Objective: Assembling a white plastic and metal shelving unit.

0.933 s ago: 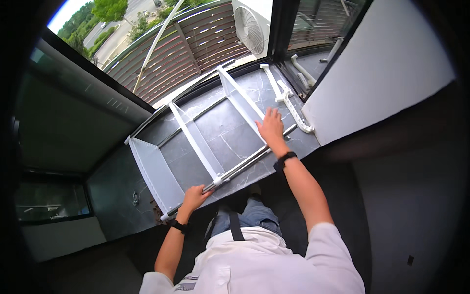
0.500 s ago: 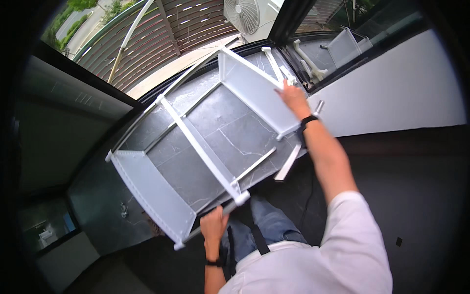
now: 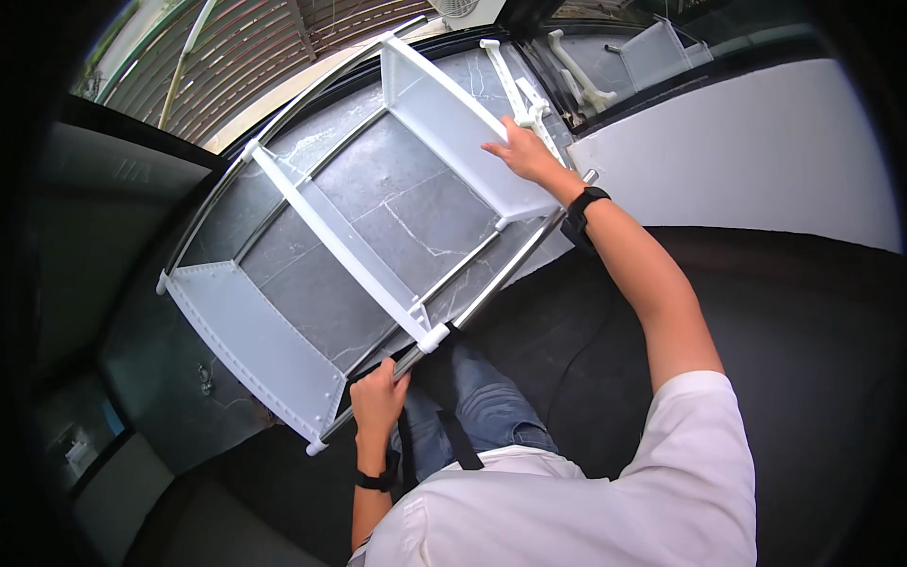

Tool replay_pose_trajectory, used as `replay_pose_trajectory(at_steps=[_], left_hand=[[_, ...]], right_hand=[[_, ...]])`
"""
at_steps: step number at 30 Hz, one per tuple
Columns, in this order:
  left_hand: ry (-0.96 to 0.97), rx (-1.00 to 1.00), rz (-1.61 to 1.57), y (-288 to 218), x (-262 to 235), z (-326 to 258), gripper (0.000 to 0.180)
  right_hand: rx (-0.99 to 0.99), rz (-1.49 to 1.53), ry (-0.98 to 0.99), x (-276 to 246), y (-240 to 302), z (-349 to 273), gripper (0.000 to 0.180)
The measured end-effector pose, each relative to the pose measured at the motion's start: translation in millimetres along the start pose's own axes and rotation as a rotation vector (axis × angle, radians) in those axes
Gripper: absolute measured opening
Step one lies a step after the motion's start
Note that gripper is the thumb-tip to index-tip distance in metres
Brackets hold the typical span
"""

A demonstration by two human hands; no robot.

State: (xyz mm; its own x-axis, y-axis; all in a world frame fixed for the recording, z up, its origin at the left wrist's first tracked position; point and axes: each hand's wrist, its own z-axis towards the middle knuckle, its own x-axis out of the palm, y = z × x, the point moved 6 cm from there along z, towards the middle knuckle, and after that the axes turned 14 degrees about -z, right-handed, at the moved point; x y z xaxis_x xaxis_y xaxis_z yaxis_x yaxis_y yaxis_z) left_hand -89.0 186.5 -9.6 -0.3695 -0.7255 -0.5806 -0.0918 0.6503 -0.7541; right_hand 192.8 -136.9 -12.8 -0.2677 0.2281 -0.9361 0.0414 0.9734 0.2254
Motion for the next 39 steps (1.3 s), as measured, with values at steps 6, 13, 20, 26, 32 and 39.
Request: replay_pose_trajectory(at_steps=[6, 13, 20, 26, 32, 39], left_hand=[[-0.043, -0.03, 0.072, -5.6, -4.3, 0.8, 0.028], [-0.034, -0.1, 0.02, -23.6, 3.5, 19.1, 0.034], [-0.026, -0.166, 0.112, -32.3, 20.7, 40.1, 0.05], [-0.048, -0.117, 0.224, -34.9, 15.8, 30.6, 0.052], [-0.04, -0.11, 0.213, -31.6, 17.8, 34.5, 0.051], [-0.012, -0.088, 0.113, -43.0, 16.0, 38.1, 0.042]], right_hand=[[-0.222, 0.08, -0.086, 11.8, -17.4, -15.6, 0.048], [-0.012, -0.156, -0.106, 9.4, -26.5, -86.7, 0.04], [0.294, -0.266, -0.395, 18.9, -18.2, -81.9, 0.033], [0.123, -0.156, -0.352, 6.7, -52.5, -52.5, 0.034], [0.011, -0.139, -0.121, -5.2, -89.5, -15.1, 0.044], [-0.079, -0.067, -0.075, -9.8, -78.2, -13.5, 0.039]])
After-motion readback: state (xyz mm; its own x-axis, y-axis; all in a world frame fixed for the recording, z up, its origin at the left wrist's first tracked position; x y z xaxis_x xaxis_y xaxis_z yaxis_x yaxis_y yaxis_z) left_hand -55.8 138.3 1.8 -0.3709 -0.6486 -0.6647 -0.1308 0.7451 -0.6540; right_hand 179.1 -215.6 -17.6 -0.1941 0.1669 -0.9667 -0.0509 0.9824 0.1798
